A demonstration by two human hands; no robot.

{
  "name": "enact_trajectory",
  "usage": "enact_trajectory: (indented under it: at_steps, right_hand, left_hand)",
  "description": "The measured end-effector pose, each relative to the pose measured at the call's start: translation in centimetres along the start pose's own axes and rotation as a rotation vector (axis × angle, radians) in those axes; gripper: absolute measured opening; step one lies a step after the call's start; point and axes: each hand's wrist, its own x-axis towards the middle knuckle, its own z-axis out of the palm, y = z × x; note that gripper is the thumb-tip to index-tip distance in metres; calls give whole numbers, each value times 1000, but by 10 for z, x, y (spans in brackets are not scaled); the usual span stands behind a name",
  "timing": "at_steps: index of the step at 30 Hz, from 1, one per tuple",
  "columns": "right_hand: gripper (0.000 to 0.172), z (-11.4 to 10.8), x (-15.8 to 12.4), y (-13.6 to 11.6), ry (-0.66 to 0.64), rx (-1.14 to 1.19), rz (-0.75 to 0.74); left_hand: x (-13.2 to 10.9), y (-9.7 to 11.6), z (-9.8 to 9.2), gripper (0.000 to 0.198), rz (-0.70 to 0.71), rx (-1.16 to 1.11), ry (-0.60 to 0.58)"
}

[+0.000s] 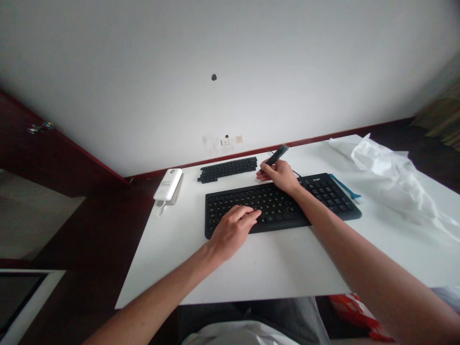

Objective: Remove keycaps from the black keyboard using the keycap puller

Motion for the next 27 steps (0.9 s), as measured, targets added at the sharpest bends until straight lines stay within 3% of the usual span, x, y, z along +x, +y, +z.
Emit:
enact_trajectory:
  at_steps: [6, 10, 13, 19, 24, 27]
  right_hand:
    - [24, 0, -1, -1, 1, -6, 1]
    - [21, 1, -1, -3, 6, -3, 8]
    - [19, 1, -2, -5, 4, -10, 15]
    - [21, 0, -3, -4, 6, -15, 7]
    - [24, 0, -3, -5, 2, -16, 10]
    - [25, 1, -4, -6, -2, -20, 10]
  left_hand:
    - [-1, -1, -8, 33, 51, -15, -53]
    - [-5, -2, -26, 40, -55, 25, -157]
    - [-10, -5, -31, 43, -48, 60, -194]
    - [-12, -9, -21, 34, -74, -5, -33]
    - [-11, -3, -17, 36, -29, 36, -68]
    - [-7, -3, -23, 32, -134, -66, 53]
